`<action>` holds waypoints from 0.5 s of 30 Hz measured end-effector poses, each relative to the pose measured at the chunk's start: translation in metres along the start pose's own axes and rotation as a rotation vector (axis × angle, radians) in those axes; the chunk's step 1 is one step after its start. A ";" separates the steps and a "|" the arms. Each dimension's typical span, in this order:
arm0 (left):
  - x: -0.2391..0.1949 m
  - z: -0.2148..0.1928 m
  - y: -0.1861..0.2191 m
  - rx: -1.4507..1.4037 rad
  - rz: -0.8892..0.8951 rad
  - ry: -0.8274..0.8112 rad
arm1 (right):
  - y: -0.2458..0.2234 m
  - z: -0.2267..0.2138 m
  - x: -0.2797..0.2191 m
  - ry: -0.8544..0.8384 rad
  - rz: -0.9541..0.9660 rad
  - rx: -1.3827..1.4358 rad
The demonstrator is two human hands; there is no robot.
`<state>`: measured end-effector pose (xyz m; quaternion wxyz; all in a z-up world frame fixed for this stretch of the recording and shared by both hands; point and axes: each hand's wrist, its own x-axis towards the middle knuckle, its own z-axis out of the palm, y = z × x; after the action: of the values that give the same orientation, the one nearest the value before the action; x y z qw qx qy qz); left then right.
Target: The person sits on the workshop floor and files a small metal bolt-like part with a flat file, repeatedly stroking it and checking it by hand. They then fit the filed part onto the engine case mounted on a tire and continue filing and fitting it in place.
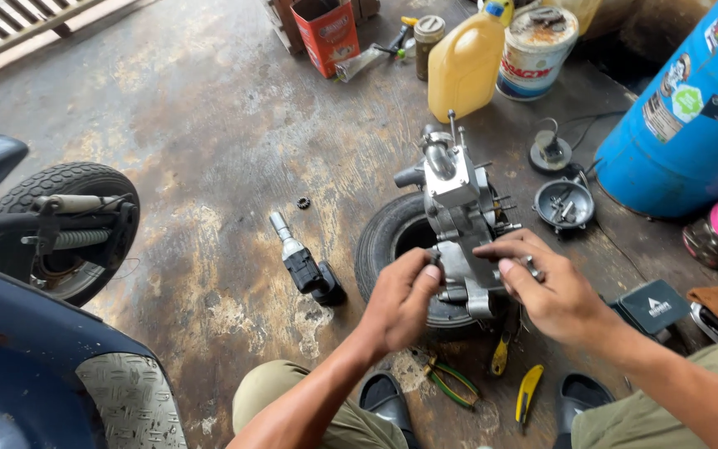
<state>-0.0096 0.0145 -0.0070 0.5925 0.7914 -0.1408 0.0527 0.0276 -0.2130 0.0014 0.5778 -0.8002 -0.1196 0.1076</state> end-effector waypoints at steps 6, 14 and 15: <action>-0.004 -0.003 0.002 -0.068 -0.178 0.023 | 0.017 -0.007 0.010 -0.027 0.046 0.097; -0.001 0.012 -0.002 -0.087 -0.144 -0.029 | 0.030 -0.042 -0.016 -0.049 0.153 -0.242; 0.001 0.014 -0.002 -0.061 -0.127 -0.047 | 0.037 -0.047 -0.021 -0.051 0.142 -0.303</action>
<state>-0.0091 0.0014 -0.0131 0.6151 0.7812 -0.1058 -0.0078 0.0247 -0.2732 -0.0184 0.4384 -0.8815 -0.0925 0.1492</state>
